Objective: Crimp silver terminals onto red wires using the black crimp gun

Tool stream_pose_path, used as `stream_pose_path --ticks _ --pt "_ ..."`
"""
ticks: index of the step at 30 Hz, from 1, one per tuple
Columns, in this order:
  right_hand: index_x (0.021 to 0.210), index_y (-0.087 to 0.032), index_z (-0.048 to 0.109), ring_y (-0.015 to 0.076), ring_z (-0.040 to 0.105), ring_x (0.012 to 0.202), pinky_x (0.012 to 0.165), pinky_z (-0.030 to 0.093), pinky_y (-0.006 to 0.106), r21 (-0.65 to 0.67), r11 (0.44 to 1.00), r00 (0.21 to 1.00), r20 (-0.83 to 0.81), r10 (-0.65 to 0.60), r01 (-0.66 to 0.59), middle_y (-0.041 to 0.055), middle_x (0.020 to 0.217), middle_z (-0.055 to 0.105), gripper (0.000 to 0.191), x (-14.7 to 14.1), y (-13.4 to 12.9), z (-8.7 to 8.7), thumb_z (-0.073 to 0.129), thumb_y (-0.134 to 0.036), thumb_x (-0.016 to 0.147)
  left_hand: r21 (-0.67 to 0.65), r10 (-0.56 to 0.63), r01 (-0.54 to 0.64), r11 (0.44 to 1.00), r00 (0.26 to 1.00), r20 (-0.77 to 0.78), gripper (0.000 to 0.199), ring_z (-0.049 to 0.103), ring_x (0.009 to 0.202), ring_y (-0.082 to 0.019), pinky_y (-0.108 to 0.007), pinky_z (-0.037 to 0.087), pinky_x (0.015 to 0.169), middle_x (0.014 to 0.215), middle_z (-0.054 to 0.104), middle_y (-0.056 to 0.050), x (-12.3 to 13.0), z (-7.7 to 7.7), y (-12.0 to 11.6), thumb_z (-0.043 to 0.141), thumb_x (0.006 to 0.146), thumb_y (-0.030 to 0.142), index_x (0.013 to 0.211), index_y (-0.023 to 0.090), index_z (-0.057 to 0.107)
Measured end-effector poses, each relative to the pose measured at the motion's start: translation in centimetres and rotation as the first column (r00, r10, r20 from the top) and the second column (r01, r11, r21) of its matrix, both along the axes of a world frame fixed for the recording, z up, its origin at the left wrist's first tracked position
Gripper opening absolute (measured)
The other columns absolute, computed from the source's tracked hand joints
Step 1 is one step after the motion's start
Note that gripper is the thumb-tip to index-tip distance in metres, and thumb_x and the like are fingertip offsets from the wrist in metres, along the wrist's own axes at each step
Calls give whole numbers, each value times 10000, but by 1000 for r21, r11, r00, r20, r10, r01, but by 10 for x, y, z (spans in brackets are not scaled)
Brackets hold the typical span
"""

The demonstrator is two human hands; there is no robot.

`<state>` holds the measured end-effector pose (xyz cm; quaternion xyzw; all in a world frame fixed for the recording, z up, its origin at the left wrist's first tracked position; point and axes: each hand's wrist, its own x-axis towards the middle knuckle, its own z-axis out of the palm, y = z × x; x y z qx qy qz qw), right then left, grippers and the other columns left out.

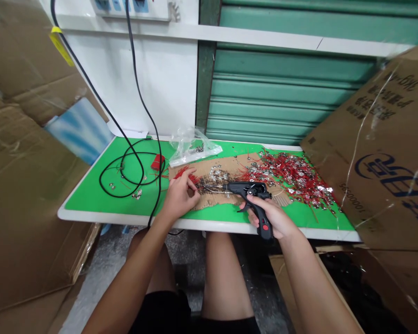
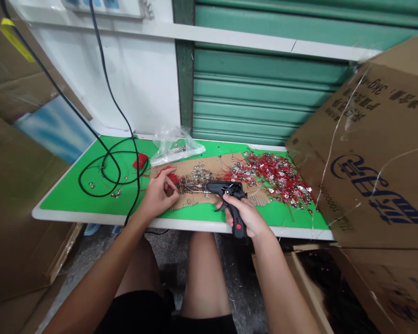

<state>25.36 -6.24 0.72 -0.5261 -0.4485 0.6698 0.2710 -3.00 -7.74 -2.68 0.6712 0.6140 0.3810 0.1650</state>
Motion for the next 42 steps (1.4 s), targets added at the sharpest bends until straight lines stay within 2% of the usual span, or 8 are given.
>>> stream_pose_path --ticks 13,21,35,42 --pt "763 -154 748 86 411 329 350 254 198 -35 999 1000 8 -8 8 -3 391 525 523 -1 1 -2 815 -668 690 33 -7 7 999 1000 -5 657 630 813 -195 -401 433 925 829 699 35 -1 -2 0 659 773 162 1411 181 504" --pt "754 -152 741 85 414 331 349 288 196 -55 998 1000 8 -16 17 -5 395 526 496 1 3 -3 821 -640 704 1 -5 5 1000 1000 -13 659 636 835 -201 -394 430 933 831 695 34 -1 -1 1 658 770 158 1408 195 499" --pt "722 -174 722 104 442 347 342 279 210 -37 999 999 40 -10 12 -6 400 512 471 1 1 -1 811 -636 737 -33 10 -11 999 1000 -26 667 659 896 -216 -414 423 978 867 718 26 0 0 1 673 783 162 1421 206 482" --pt "821 -142 777 88 407 362 350 259 210 1 1000 1000 30 2 -2 -17 424 510 531 -1 -1 3 823 -656 692 -17 -2 2 1000 1000 -20 663 650 881 -208 -404 425 952 865 715 26 -1 0 1 663 780 147 1415 194 480"
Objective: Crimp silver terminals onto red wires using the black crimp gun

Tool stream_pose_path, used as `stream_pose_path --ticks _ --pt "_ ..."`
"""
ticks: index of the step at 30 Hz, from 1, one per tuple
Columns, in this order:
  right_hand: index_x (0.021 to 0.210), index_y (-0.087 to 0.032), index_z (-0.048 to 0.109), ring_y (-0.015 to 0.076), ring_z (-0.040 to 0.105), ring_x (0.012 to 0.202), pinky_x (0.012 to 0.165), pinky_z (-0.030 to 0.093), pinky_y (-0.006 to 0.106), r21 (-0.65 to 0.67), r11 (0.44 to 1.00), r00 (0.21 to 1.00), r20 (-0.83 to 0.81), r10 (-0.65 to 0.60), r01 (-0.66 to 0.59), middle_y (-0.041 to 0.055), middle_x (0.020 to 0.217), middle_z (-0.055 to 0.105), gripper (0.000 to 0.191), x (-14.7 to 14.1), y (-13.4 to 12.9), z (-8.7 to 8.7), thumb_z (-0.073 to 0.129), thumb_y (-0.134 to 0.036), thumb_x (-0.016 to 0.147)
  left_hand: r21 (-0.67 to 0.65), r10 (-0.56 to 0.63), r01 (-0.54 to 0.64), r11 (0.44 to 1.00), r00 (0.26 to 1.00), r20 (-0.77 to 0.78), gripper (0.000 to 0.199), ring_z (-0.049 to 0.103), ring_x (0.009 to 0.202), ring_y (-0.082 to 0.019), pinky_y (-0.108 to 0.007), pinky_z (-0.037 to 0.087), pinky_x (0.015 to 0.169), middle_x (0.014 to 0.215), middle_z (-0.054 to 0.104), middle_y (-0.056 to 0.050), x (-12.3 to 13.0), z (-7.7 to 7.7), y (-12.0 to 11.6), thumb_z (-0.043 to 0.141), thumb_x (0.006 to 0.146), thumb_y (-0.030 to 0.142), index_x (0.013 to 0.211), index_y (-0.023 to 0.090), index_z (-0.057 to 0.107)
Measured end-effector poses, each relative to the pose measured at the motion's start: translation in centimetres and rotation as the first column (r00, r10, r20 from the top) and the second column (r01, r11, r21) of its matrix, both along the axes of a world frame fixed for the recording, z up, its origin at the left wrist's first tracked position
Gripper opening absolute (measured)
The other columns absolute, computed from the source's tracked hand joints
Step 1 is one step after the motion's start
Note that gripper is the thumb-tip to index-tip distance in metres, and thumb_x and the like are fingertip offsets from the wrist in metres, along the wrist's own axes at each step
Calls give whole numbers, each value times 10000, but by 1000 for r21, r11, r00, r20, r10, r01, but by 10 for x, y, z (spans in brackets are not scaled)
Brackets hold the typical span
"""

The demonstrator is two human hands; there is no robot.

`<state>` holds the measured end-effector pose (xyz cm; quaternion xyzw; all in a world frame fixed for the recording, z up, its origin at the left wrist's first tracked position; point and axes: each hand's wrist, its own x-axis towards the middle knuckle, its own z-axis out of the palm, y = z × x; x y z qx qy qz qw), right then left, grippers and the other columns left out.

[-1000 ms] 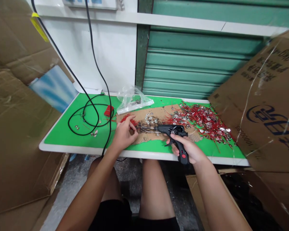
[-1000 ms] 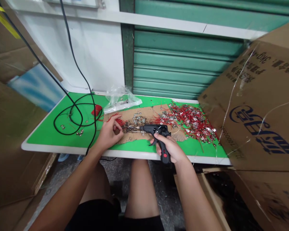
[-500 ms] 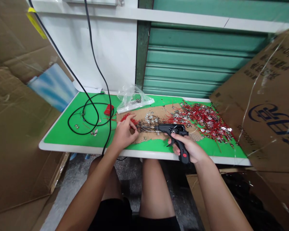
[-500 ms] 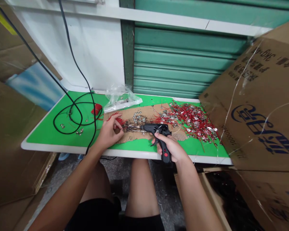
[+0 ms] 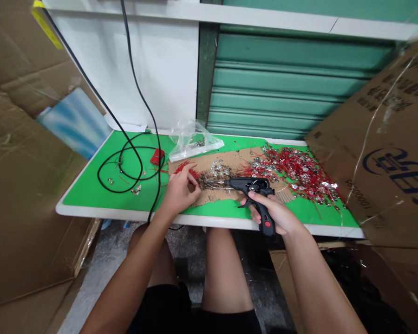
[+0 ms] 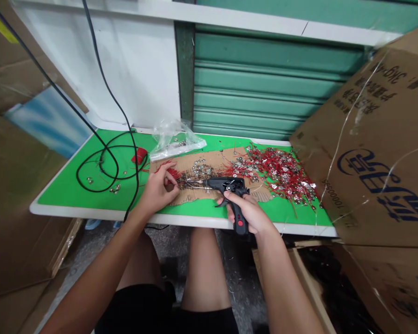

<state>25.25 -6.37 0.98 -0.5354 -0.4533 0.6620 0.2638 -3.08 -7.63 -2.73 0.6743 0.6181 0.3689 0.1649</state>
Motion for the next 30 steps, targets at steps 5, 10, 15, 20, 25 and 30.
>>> stream_pose_path --ticks 5,10,15,20,25,30 --pt "832 -135 779 100 415 364 355 261 227 20 1000 1000 17 1 -2 -15 425 510 527 0 -1 -1 809 -649 716 1 -5 5 1000 1000 7 660 644 865 -205 -403 428 941 864 712 21 0 1 0 666 772 145 1405 189 487" --pt "814 -146 769 107 421 363 354 269 231 21 1000 1000 28 -1 0 -9 422 522 525 0 -1 -2 814 -657 701 -14 -5 5 1000 1000 3 655 644 867 -210 -404 433 938 871 715 18 1 2 0 661 777 155 1408 190 485" --pt "800 -154 769 107 413 367 361 262 234 39 999 1000 27 -2 1 -12 416 512 482 0 -2 -3 804 -630 732 -26 11 -12 1000 1000 -19 660 654 883 -214 -407 427 958 863 715 28 1 3 0 667 778 156 1410 209 484" --pt "817 -154 767 109 418 366 361 258 233 18 1000 1000 25 2 -2 -12 418 511 486 0 -2 -2 795 -632 732 -17 9 -9 1000 1000 -19 657 657 886 -215 -401 425 962 863 714 27 1 1 0 669 773 155 1402 209 486" --pt "811 -159 771 101 411 369 364 260 227 -6 1000 1000 9 7 -7 -20 421 502 491 0 0 -1 808 -637 707 -8 0 0 1000 1000 -10 664 651 871 -213 -401 429 963 870 716 26 0 0 0 665 775 153 1411 203 481" --pt "814 -149 770 104 401 386 373 252 233 -14 1000 999 -35 7 -8 -25 423 472 461 0 1 -3 787 -604 744 -28 7 -7 1000 1000 -23 671 659 874 -213 -408 428 970 871 720 27 0 1 0 670 774 159 1416 205 479"
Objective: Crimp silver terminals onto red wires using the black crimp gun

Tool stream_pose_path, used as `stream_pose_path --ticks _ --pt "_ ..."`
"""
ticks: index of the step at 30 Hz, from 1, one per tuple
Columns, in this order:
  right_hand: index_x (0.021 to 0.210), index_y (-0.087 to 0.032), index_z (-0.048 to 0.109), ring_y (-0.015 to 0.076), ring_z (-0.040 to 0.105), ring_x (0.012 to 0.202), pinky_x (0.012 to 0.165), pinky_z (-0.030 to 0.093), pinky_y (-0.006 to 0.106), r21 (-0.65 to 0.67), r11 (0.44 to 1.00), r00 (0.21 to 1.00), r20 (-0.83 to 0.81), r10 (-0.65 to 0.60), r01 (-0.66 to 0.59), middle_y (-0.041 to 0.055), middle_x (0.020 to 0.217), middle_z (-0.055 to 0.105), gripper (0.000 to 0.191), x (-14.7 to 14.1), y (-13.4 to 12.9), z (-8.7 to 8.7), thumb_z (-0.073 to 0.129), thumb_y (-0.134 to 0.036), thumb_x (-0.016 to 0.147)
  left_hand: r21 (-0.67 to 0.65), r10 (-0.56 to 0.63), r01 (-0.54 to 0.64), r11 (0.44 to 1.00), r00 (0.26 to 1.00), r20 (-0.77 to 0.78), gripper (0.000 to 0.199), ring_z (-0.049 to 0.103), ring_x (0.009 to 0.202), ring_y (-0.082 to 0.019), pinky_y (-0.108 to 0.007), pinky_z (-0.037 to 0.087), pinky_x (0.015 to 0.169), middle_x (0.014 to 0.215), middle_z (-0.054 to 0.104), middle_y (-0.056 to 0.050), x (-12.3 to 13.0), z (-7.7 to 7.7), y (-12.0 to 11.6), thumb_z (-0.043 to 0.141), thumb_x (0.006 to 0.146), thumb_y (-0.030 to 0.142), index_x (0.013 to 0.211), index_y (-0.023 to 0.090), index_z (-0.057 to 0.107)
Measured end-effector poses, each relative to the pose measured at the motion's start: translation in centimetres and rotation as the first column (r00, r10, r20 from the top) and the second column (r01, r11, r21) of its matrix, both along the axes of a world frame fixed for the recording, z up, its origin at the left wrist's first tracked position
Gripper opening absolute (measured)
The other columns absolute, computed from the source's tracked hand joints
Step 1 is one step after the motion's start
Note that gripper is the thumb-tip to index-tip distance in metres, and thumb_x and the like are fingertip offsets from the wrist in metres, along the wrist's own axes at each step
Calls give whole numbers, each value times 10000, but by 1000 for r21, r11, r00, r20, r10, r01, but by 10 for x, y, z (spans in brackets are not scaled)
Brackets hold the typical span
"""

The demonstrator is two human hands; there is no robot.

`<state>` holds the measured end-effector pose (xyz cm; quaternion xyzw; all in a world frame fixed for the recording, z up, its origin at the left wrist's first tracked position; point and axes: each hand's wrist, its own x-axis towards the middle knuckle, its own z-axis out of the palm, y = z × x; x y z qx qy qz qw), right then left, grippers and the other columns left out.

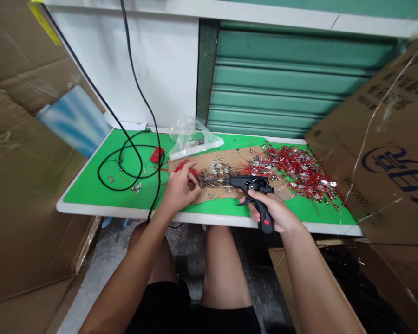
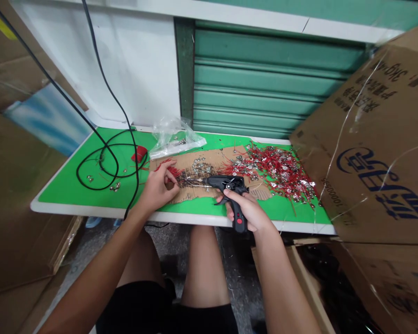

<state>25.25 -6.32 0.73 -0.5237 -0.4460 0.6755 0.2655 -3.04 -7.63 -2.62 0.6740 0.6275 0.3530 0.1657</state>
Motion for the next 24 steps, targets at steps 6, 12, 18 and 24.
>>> stream_pose_path --ticks 6,12,18,24 --pt "991 -208 762 72 253 415 372 244 256 3 993 968 -220 -118 121 37 775 697 361 3 0 2 757 -467 739 8 0 0 1000 1000 11 672 661 881 -213 -414 427 957 869 719 28 0 0 0 659 777 161 1421 219 477" --pt "995 -214 758 77 156 446 345 218 236 4 974 915 -346 -209 224 44 789 646 290 11 1 -1 699 -438 819 28 -6 5 1000 1000 26 675 659 855 -216 -412 433 919 858 711 23 1 -1 0 657 769 158 1418 208 480" --pt "1005 -205 763 55 152 438 327 283 186 -69 970 853 -463 -239 234 46 799 644 268 18 1 -9 716 -420 853 60 -18 17 998 1000 24 693 661 851 -224 -420 458 918 866 705 10 1 -5 -1 650 784 157 1445 221 454" --pt "1047 -175 752 29 248 421 344 359 127 -153 967 758 -600 -256 205 39 832 679 239 21 2 -15 731 -352 886 70 -21 20 997 1000 11 675 652 833 -220 -419 450 915 865 705 9 0 -9 0 652 787 173 1435 223 471"
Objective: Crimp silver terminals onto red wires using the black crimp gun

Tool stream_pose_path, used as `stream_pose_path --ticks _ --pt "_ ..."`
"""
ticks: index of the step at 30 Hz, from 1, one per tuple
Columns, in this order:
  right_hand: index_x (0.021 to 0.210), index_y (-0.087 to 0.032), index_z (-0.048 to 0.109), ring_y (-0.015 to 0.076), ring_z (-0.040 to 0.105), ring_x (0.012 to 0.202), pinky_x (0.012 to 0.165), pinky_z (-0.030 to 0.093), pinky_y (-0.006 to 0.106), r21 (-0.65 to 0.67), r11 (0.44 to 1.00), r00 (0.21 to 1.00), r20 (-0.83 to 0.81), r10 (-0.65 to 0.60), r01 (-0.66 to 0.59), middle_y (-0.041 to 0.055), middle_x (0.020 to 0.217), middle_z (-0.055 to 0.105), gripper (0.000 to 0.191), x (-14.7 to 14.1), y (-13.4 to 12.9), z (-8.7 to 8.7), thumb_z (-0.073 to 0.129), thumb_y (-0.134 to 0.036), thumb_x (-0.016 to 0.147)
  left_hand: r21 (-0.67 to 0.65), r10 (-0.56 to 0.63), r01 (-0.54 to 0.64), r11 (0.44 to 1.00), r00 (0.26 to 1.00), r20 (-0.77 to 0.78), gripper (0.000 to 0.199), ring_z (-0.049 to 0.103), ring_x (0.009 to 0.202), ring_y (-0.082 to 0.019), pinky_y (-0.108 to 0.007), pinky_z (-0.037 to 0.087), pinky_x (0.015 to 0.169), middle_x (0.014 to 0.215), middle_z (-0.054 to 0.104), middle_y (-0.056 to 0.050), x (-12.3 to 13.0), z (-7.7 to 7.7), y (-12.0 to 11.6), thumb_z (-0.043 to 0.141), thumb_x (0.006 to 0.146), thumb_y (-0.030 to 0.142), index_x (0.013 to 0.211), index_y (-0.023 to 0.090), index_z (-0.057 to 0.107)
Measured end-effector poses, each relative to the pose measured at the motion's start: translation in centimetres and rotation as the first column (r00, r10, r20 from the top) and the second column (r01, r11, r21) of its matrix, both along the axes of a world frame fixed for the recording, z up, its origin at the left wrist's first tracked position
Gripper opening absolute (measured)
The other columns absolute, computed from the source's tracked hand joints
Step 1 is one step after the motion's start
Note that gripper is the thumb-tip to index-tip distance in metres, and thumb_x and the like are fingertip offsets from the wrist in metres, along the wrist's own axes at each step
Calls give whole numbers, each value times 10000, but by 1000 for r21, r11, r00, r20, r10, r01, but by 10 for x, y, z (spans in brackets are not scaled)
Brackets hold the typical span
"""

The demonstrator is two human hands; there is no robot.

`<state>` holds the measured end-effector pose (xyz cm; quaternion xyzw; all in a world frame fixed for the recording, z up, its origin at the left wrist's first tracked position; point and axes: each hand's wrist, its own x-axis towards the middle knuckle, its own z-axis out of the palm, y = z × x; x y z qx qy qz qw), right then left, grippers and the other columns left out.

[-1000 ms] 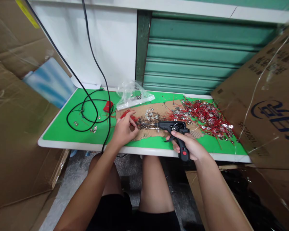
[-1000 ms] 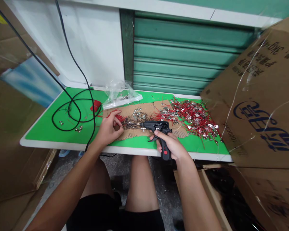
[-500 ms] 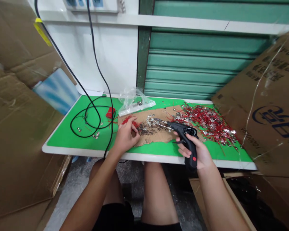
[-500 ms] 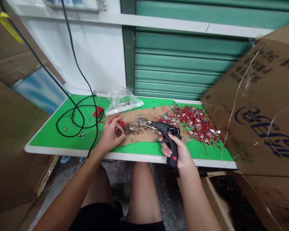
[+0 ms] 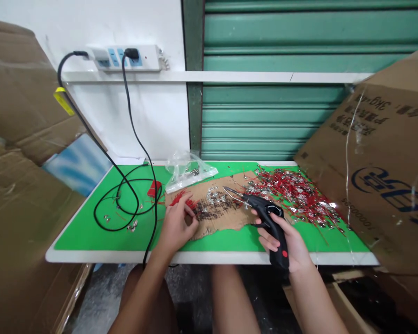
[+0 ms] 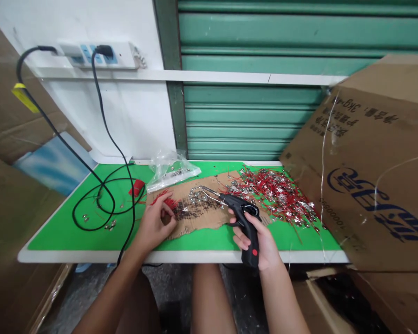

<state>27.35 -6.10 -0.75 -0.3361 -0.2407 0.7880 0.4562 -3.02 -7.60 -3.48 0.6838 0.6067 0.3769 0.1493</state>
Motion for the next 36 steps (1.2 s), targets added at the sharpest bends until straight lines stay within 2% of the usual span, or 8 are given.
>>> stream_pose_path --ticks 6,12,22,28,33,36 --pt "1092 -110 717 29 343 394 338 423 144 11 1000 985 -171 27 -26 43 830 702 221 1 4 -5 688 -261 933 13 -5 5 1000 1000 -22 601 651 863 -216 -399 429 912 856 713 16 0 2 0 632 785 149 1374 227 536" --pt "1129 -113 680 34 396 397 331 424 142 43 998 970 -235 59 -50 49 848 717 206 2 7 -9 648 -227 960 49 7 -4 999 999 -53 577 659 906 -221 -411 417 943 880 724 11 0 1 0 632 788 144 1355 213 548" --pt "1187 -138 622 46 445 414 362 454 159 88 995 926 -377 -3 39 23 846 699 247 2 3 -10 631 -231 957 40 21 -19 999 999 -45 559 683 932 -225 -405 450 960 894 736 -5 0 2 2 647 799 169 1349 192 549" --pt "1212 -180 599 43 483 435 384 462 153 94 986 888 -453 -81 139 -7 858 687 260 1 1 -11 639 -234 960 93 10 -9 996 1000 -10 482 665 863 -203 -359 480 881 868 739 -2 0 1 2 634 816 169 1295 194 587" --pt "1215 -200 589 38 491 441 394 476 147 106 979 867 -489 -101 173 -24 860 676 260 1 -1 -12 649 -236 964 119 24 -12 993 995 -93 389 671 882 -229 -388 470 875 881 758 -13 -2 18 0 630 855 197 1244 204 635" --pt "1228 -183 580 39 490 435 389 479 154 97 974 846 -519 -125 204 -18 860 677 279 0 -2 -12 651 -240 964 78 9 -2 997 995 -97 371 681 897 -238 -379 480 854 871 763 -10 12 34 7 642 856 179 1224 220 654"
